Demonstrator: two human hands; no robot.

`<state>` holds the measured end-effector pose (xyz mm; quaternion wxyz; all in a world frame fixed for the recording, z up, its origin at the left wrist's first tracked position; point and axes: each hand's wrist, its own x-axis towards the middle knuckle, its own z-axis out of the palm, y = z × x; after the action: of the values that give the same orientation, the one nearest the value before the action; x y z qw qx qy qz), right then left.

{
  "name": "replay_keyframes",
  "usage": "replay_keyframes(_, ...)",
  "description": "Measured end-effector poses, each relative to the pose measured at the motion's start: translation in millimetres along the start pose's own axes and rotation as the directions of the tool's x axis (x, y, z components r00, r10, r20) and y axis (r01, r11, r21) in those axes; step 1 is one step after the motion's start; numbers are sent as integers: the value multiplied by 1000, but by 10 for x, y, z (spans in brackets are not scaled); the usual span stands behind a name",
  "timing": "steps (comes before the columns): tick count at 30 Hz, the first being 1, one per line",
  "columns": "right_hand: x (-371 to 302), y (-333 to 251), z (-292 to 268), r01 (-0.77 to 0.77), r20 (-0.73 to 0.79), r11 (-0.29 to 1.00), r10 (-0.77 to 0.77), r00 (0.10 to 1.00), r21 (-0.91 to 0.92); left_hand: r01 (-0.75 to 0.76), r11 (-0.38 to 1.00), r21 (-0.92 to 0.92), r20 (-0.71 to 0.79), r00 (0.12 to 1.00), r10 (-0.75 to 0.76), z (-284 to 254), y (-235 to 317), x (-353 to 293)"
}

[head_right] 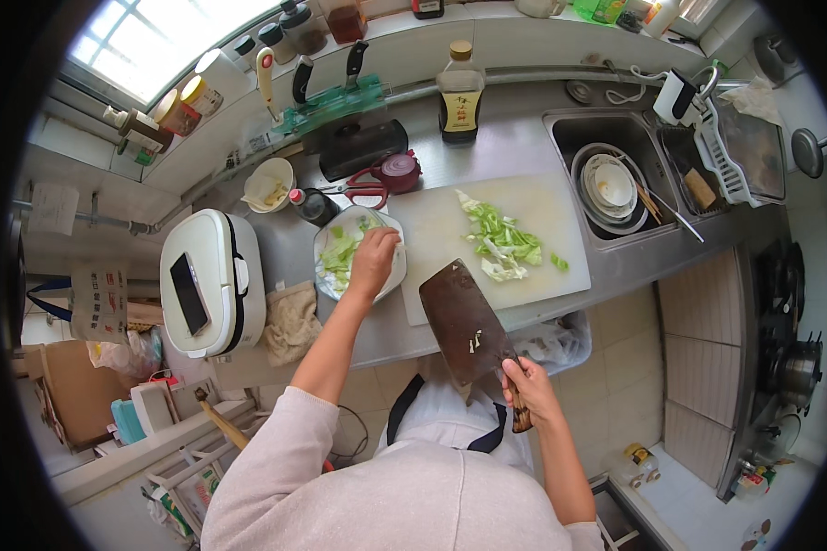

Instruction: The person clears a dining table by stacking used bowls and plates, then carries them to the kitchen sink. They discard food scraps, wash the dishes with a sponge and soap, and place them in a drying rack. The person also chops cabbage on a cutting board and transfers it into a bowl.

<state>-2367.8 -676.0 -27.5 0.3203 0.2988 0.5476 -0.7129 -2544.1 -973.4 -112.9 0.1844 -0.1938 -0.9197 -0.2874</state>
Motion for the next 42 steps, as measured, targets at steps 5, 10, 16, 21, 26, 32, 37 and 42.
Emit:
replay_keyframes(5, -113, 97, -239, -33, 15, 986, 31, 999, 166, 88, 990, 110, 147, 984, -103, -505, -337, -504)
replay_keyframes(10, -176, 369, -715, -36, 1, 961, 37, 999, 276, 227, 963, 145, 80, 968, -240, -642, -104, -314)
replay_keyframes(16, -99, 413, -862, -100, -57, 940, 125, 991, 326, 230, 932, -279, 203, 963, -177, 541, 397, 507)
replay_keyframes(21, 200, 426, -749, -86, -6, 926, 94, 996, 367, 140, 986, -95, 330, 938, -102, 1310, 721, 833)
replay_keyframes(26, 601, 309, -634, -30, 27, 924, 21, 999, 382, 85, 992, -95, 462, 887, -32, 1365, 1052, 657)
replay_keyframes(32, 588, 133, -492, 15, 57, 937, -37, 998, 348, 143, 979, -143, 201, 973, -113, 1164, 1253, 427)
replay_keyframes(37, 351, 2, -379, 92, 93, 983, -108, 990, 158, 206, 969, -134, 13, 978, -207, 769, 1312, 272)
replay_keyframes(42, 374, -195, 12, 87, 205, 994, -74, 976, -58, 282, 956, -85, -138, 946, -292, 183, 1037, 84)
